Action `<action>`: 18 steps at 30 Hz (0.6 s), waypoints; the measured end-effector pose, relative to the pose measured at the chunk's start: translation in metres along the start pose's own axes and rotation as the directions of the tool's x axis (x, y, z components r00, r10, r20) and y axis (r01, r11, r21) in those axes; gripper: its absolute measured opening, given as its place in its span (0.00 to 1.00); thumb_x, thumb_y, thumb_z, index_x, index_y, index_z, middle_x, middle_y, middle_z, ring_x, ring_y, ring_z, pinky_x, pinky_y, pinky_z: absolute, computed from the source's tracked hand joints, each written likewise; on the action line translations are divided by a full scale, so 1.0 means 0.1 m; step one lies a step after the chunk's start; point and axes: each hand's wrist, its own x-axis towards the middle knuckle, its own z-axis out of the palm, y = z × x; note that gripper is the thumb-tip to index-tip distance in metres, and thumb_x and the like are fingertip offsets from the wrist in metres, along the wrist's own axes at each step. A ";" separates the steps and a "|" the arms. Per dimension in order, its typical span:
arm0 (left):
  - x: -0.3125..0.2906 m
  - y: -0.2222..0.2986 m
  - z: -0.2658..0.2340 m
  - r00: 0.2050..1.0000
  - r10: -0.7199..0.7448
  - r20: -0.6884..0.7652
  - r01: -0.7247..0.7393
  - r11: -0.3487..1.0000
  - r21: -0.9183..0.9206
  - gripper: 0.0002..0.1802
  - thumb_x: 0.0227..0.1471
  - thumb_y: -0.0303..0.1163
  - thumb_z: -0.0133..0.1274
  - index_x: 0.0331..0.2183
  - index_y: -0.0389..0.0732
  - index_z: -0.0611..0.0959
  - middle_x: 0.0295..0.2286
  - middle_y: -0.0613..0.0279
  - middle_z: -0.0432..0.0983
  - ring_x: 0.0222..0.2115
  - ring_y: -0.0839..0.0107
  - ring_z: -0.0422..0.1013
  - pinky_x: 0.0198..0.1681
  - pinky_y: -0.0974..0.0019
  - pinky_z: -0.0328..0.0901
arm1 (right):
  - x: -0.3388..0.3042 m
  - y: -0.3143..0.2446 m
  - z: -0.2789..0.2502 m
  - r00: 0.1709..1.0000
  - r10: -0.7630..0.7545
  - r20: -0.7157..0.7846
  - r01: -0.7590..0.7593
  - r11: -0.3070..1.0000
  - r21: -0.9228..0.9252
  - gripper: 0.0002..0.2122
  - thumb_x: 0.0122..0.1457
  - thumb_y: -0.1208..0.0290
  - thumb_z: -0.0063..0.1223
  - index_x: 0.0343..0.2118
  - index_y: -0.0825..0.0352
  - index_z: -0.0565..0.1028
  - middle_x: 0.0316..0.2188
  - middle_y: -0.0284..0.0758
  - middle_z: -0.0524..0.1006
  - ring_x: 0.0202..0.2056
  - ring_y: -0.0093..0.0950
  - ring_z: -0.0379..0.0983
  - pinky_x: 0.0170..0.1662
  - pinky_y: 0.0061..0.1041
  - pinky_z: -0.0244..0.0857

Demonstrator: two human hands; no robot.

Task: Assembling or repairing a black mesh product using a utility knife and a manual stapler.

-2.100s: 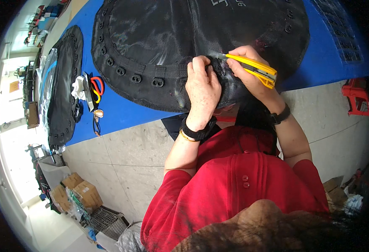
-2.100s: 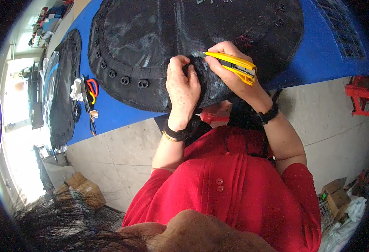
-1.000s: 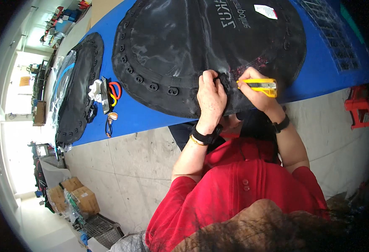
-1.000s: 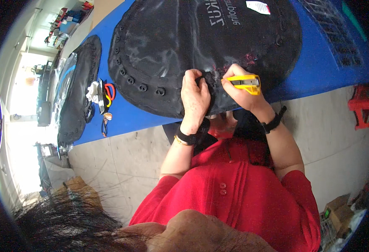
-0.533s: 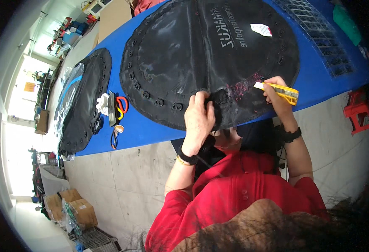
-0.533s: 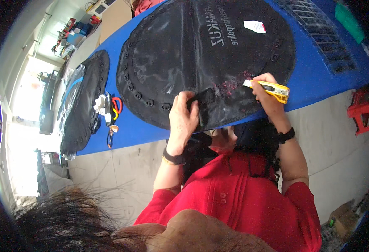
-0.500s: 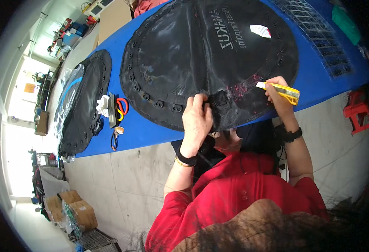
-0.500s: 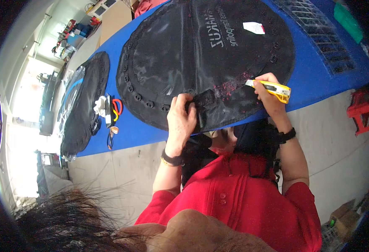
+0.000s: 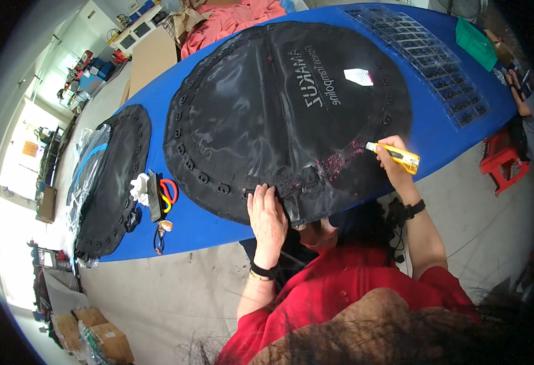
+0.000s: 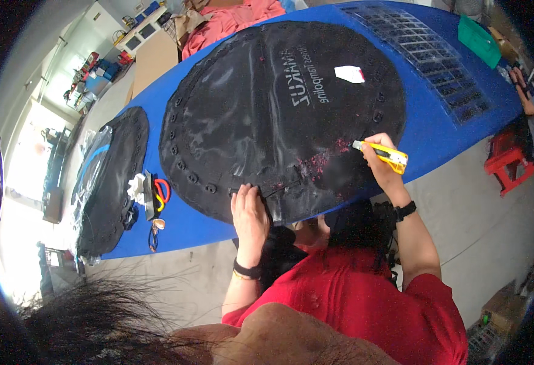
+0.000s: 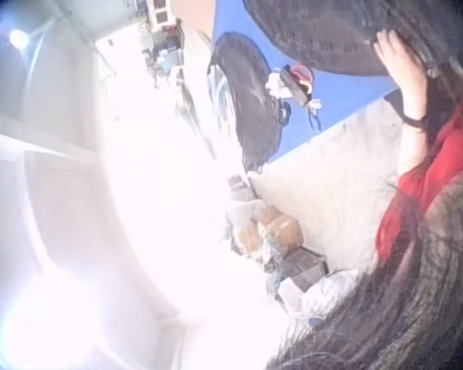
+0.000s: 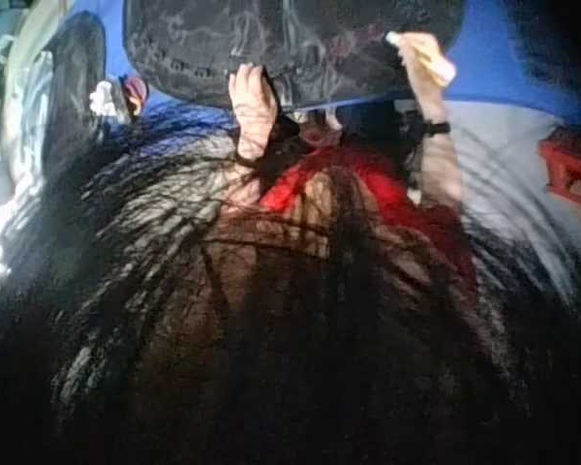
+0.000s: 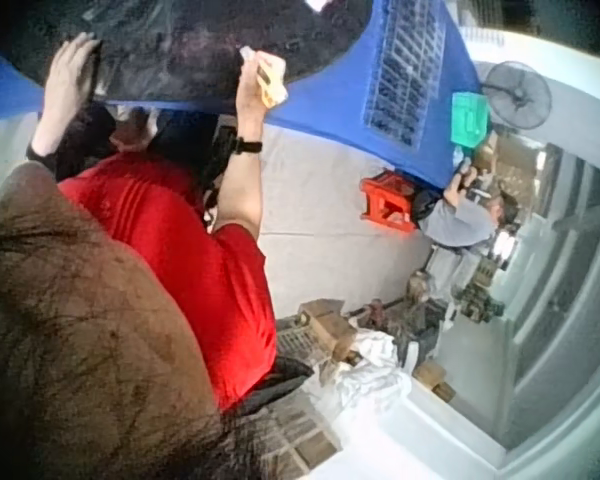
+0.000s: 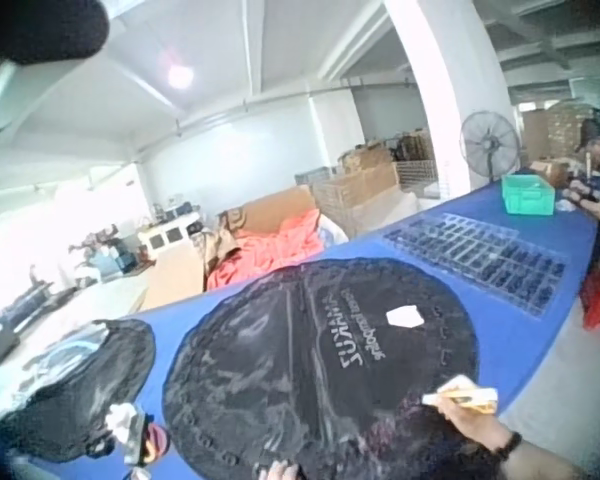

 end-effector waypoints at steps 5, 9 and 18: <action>0.00 0.02 -0.07 0.999 0.030 0.023 -0.029 0.998 -0.049 0.20 0.56 0.27 0.51 0.51 0.34 0.77 0.53 0.47 0.71 0.58 0.52 0.64 0.65 0.48 0.54 | -0.02 -0.05 -0.01 1.000 0.011 -0.016 -0.011 1.000 -0.017 0.06 0.64 0.67 0.57 0.38 0.62 0.73 0.26 0.25 0.74 0.26 0.11 0.68 0.28 0.15 0.63; 0.01 0.02 -0.10 0.999 0.034 -0.005 -0.035 0.998 -0.055 0.20 0.55 0.27 0.52 0.50 0.35 0.77 0.51 0.46 0.72 0.57 0.50 0.65 0.64 0.47 0.55 | -0.02 -0.12 0.05 0.997 0.077 -0.026 -0.077 0.997 0.004 0.06 0.64 0.69 0.57 0.38 0.62 0.73 0.26 0.25 0.74 0.27 0.12 0.69 0.28 0.15 0.63; 0.02 0.01 -0.12 0.996 0.064 0.068 -0.060 0.997 -0.058 0.23 0.55 0.34 0.53 0.51 0.32 0.76 0.52 0.42 0.70 0.58 0.46 0.64 0.65 0.44 0.52 | -0.02 -0.11 0.03 0.990 0.131 -0.061 -0.134 0.990 -0.045 0.06 0.64 0.68 0.55 0.38 0.63 0.73 0.26 0.27 0.75 0.25 0.12 0.68 0.28 0.13 0.63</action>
